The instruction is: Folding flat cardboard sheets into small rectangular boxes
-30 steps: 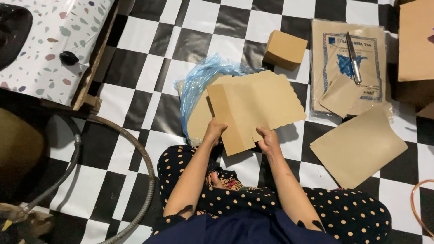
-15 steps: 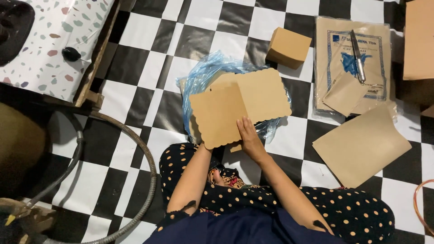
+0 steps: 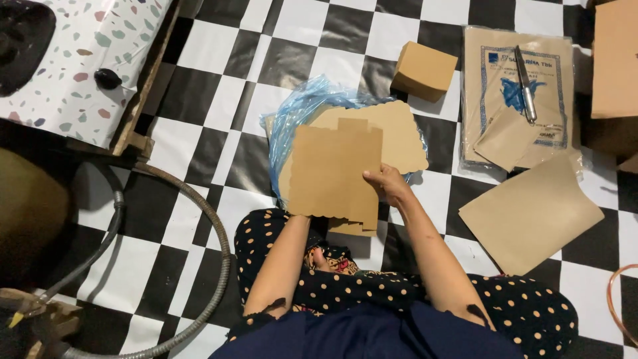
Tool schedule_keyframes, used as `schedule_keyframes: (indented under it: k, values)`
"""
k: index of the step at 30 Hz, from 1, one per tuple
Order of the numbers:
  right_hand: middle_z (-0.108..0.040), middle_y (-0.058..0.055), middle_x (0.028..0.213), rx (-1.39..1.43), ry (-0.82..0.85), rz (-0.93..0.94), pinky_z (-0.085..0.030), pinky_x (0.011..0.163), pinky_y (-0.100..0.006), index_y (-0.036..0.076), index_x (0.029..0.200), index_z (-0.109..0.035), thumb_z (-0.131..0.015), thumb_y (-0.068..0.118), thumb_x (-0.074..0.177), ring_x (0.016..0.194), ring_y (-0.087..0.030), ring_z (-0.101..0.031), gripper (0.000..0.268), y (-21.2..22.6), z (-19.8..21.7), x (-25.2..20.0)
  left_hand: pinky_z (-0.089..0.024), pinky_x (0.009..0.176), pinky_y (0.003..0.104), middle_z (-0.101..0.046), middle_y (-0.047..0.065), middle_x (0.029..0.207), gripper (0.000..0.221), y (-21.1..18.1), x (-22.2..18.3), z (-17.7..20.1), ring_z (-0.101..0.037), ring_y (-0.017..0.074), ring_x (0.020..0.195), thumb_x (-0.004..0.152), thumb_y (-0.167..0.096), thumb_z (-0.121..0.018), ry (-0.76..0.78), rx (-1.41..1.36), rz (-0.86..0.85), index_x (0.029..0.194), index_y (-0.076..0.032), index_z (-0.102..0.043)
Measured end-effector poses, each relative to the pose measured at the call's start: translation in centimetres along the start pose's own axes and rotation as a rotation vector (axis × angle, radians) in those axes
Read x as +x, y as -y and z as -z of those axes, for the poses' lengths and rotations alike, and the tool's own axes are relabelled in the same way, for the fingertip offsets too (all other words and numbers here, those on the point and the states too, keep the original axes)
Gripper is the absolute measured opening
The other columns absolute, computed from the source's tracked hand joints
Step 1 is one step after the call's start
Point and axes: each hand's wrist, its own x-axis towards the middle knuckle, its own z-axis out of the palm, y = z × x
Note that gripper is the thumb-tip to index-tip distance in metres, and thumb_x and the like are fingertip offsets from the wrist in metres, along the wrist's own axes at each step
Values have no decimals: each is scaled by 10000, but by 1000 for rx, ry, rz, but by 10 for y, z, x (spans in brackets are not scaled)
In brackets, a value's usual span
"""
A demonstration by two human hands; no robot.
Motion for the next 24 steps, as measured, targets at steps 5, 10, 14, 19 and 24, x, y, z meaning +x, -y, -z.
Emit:
schedule_keyframes:
  k: [5,10,14,19,24]
  values:
    - [-767,-157,920,135,-274,154,-642,610,-443,91,1153,-718,-824,90,855,749,-289,-778,316,-8,30,12,-659,771,409,-763,92,1140,492,34,-53,119,-767,265,945,978,-540,-636,47,-81,46,1305,-177,-688]
    - [-760,-140,884,153,-480,310,-630,591,-383,71,1116,-694,-785,115,913,714,-248,-761,227,-5,25,-10,-619,754,436,-707,122,1054,738,-8,-75,-51,-711,294,855,800,-321,-846,114,94,104,1455,-149,-554]
    - [-748,-111,811,172,-370,273,-625,597,-360,87,1042,-671,-748,173,961,668,-218,-744,141,-10,15,-39,-568,616,360,-742,134,815,558,-28,-117,-90,-679,175,737,692,-317,-977,-107,597,-92,1046,52,-751]
    - [-716,-61,783,337,-244,195,-621,594,-376,145,974,-619,-643,372,1025,646,-208,-737,234,23,38,-64,-475,512,339,-605,82,628,510,-21,-116,-71,-530,167,621,633,-318,-1014,-191,713,-130,765,57,-695]
    - [-698,-116,729,98,-132,289,-595,501,-320,55,1027,-611,-814,78,869,568,-221,-713,259,60,-17,-131,-543,580,339,-726,152,735,454,-22,-104,-71,-638,157,643,709,-269,-979,-182,638,-155,896,78,-754]
